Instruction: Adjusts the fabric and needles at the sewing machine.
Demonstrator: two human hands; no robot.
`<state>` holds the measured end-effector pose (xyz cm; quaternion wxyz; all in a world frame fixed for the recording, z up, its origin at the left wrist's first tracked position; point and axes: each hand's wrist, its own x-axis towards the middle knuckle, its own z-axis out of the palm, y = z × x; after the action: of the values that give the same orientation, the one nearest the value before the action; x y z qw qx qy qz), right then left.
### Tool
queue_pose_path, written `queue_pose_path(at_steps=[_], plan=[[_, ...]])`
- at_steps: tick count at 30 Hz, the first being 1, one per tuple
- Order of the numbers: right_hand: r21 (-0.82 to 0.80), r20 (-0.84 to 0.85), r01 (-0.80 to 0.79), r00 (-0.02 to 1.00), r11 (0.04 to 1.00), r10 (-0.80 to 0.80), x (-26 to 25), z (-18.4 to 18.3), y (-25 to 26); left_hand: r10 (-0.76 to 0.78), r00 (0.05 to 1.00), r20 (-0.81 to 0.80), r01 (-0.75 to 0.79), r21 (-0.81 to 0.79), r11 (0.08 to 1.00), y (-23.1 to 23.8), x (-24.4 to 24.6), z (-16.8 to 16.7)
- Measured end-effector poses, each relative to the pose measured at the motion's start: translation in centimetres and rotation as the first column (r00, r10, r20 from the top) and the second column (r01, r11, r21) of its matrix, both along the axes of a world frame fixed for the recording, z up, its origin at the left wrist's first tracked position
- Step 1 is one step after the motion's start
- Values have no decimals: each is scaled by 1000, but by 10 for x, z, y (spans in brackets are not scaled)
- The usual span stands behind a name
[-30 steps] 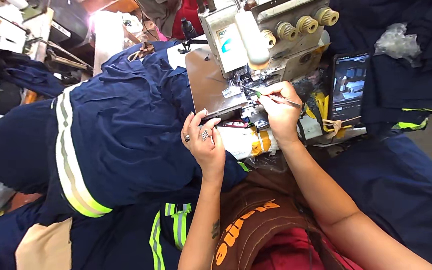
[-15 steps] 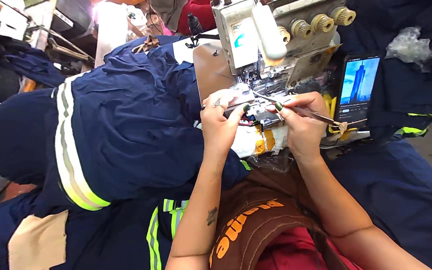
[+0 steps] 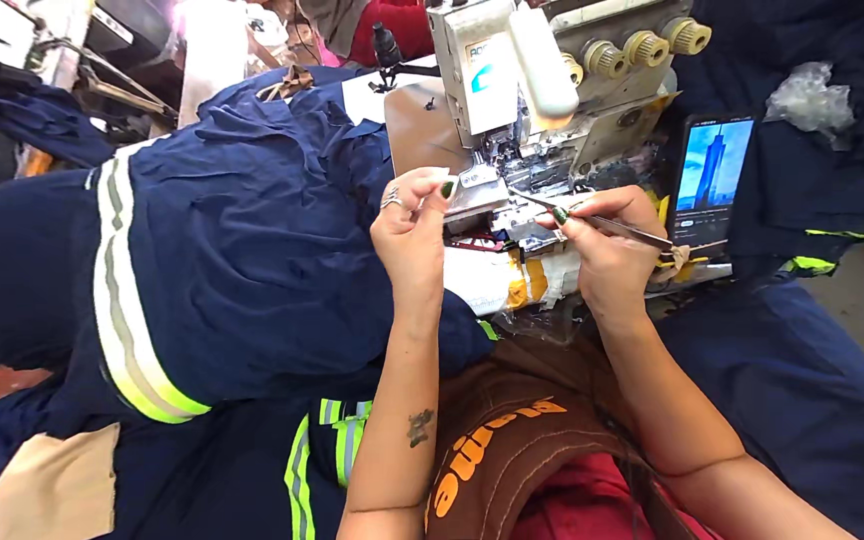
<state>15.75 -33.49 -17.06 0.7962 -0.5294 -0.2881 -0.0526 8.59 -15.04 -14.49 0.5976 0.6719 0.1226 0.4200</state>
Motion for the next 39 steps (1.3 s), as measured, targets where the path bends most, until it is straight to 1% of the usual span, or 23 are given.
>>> queue_pose_path(at_steps=[3,5,7,8,9,11,12,14,17,20,25,34,39], plan=[[-89,46,94,995,992,-90,7,-3,4,125,992,3,-125,87,988,14,-23,-13],[-131,112,191,978,973,-177,15,-7,12,252,961,-116,-229,182,956,21,-46,-26],[-277,227,286,947,917,-227,19,-7,17,403,888,-220,-343,266,901,32,-63,-44],[-313,279,326,929,892,-241,21,-7,21,473,840,-267,-390,311,867,37,-69,-53],[-311,319,354,913,882,-254,24,-10,27,541,781,-312,-426,368,827,43,-74,-63],[-325,363,388,893,862,-265,26,-11,37,627,688,-365,-427,495,757,50,-82,-83],[-337,380,402,885,851,-268,26,-9,40,650,668,-362,-396,567,722,52,-85,-91],[-367,408,436,869,821,-280,25,-9,45,664,671,-332,-321,676,663,52,-86,-99],[-374,429,461,855,805,-291,24,-12,49,681,663,-310,-315,710,630,52,-84,-103],[-359,429,463,853,810,-297,24,-15,49,677,652,-340,-328,678,657,49,-84,-101],[-366,398,457,864,811,-308,24,-16,50,646,661,-382,-355,599,718,48,-84,-101],[-343,380,477,858,809,-345,25,-18,53,657,645,-391,-345,618,706,48,-83,-101],[-341,374,457,868,821,-327,26,-19,53,656,643,-394,-332,628,704,48,-84,-100]])
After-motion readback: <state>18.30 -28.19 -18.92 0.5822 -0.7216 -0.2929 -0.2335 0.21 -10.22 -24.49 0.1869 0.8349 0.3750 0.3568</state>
